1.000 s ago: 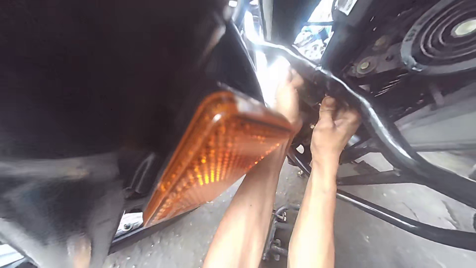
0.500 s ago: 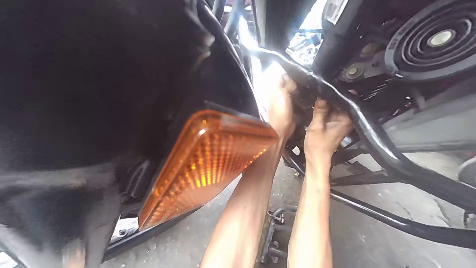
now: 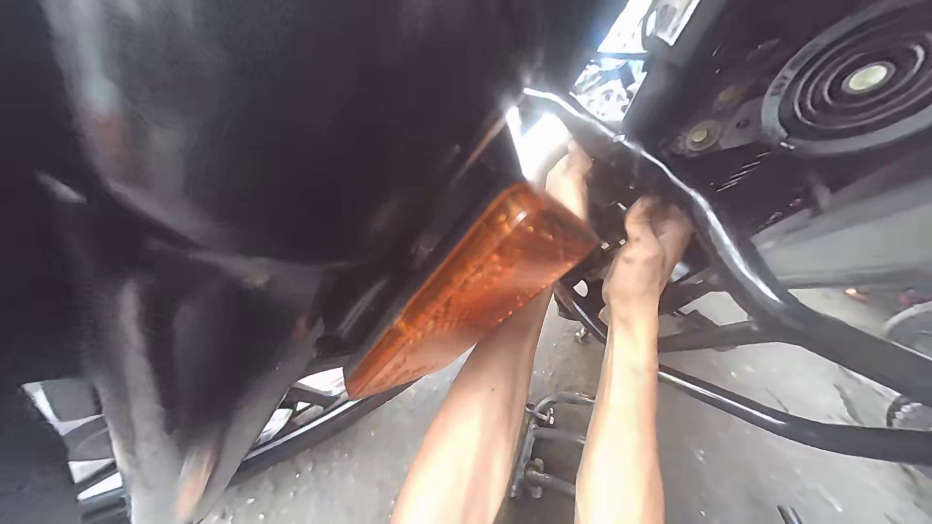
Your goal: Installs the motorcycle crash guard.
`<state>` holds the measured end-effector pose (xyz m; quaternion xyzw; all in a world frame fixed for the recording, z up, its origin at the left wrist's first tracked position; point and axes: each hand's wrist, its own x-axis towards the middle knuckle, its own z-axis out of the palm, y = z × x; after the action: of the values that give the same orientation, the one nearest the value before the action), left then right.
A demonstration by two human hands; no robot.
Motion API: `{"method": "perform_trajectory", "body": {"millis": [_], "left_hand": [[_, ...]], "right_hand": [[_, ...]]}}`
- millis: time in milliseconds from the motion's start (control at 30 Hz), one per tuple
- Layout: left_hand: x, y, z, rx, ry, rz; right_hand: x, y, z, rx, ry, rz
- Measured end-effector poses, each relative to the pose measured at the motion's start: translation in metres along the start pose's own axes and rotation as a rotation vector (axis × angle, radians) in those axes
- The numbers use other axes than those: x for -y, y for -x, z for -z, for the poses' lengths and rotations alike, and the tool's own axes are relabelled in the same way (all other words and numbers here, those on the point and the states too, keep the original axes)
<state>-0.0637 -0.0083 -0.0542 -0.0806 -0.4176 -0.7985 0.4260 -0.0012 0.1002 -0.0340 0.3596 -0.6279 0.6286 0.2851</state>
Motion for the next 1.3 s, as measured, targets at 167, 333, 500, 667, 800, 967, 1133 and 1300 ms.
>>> {"method": "perform_trajectory", "body": {"millis": [167, 333, 500, 667, 800, 967, 1133, 1300], "left_hand": [[0.006, -0.005, 0.002, -0.008, 0.047, 0.01], [0.008, -0.008, 0.003, -0.023, 0.034, 0.021], [0.013, -0.007, 0.004, -0.008, 0.011, -0.015], [0.007, -0.005, 0.002, -0.043, 0.11, 0.059], [0.01, -0.007, 0.002, -0.034, 0.116, 0.059], [0.016, -0.011, 0.006, -0.027, 0.075, 0.049], [0.016, -0.012, 0.006, -0.027, 0.055, 0.028], [0.01, -0.005, 0.004, -0.037, 0.062, 0.028]], "right_hand": [[0.0, -0.001, -0.003, 0.046, 0.206, 0.049], [-0.006, -0.001, -0.016, -0.068, 0.349, 0.127], [-0.008, -0.001, -0.028, -0.227, 0.316, 0.172], [-0.008, -0.001, -0.016, -0.066, 0.215, 0.163], [-0.001, 0.0, -0.016, -0.092, 0.261, 0.14], [0.005, 0.003, -0.032, -0.239, 0.22, 0.077], [-0.011, -0.002, -0.034, -0.295, 0.186, 0.157], [-0.012, -0.002, -0.014, -0.077, 0.062, 0.133]]}}
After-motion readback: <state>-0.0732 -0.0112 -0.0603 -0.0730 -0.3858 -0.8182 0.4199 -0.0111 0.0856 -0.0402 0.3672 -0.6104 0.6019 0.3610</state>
